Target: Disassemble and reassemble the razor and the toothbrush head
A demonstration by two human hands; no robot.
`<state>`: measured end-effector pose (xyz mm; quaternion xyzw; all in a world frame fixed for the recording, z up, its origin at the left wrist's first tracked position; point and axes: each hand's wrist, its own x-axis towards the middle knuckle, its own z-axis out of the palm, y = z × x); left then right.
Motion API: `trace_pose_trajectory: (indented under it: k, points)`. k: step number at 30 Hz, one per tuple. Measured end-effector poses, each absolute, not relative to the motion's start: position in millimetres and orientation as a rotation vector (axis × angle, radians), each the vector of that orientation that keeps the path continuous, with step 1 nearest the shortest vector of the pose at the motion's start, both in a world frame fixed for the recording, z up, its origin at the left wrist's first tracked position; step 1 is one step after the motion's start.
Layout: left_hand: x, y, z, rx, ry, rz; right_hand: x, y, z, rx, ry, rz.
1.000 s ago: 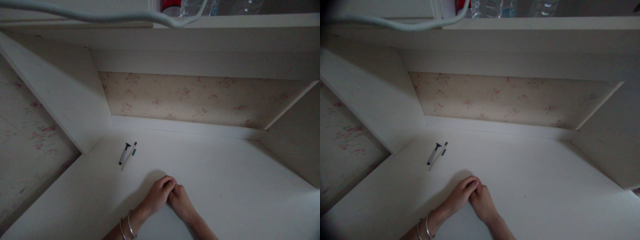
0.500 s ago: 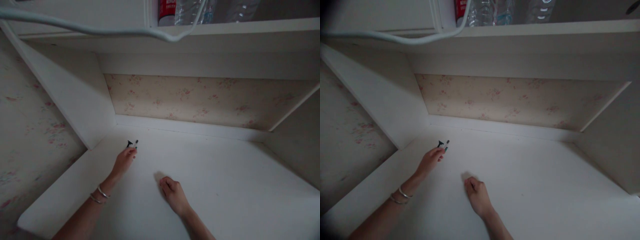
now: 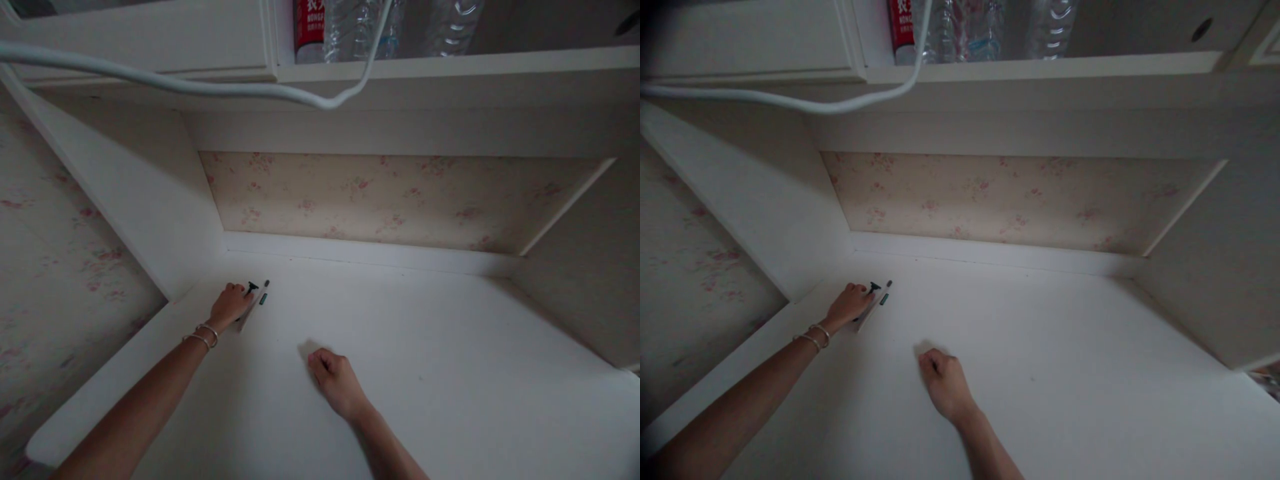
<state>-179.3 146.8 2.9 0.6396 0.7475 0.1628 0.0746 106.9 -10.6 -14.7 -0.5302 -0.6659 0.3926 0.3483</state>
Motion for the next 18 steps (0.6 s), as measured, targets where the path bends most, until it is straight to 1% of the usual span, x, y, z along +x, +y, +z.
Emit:
trace_pose_trajectory:
  k: [4,9,14,18]
  points:
    - [-177.1,149.4,1.8,1.933,2.24,0.451,107.0,-11.0,-13.8,-1.369,-1.735,1.026]
    - [-180.4,152.9,3.6,1.843,2.239,0.491,106.2,-11.4,-13.6,-1.371,-1.743,1.033]
    - [-184.9,153.5,8.2,1.658,2.224,0.65,106.7,-11.7,-12.6,-1.376,-1.732,1.059]
    - [-182.0,144.5,18.6,1.536,2.089,0.831,107.4,-11.5,-11.9,-1.359,-1.744,1.043]
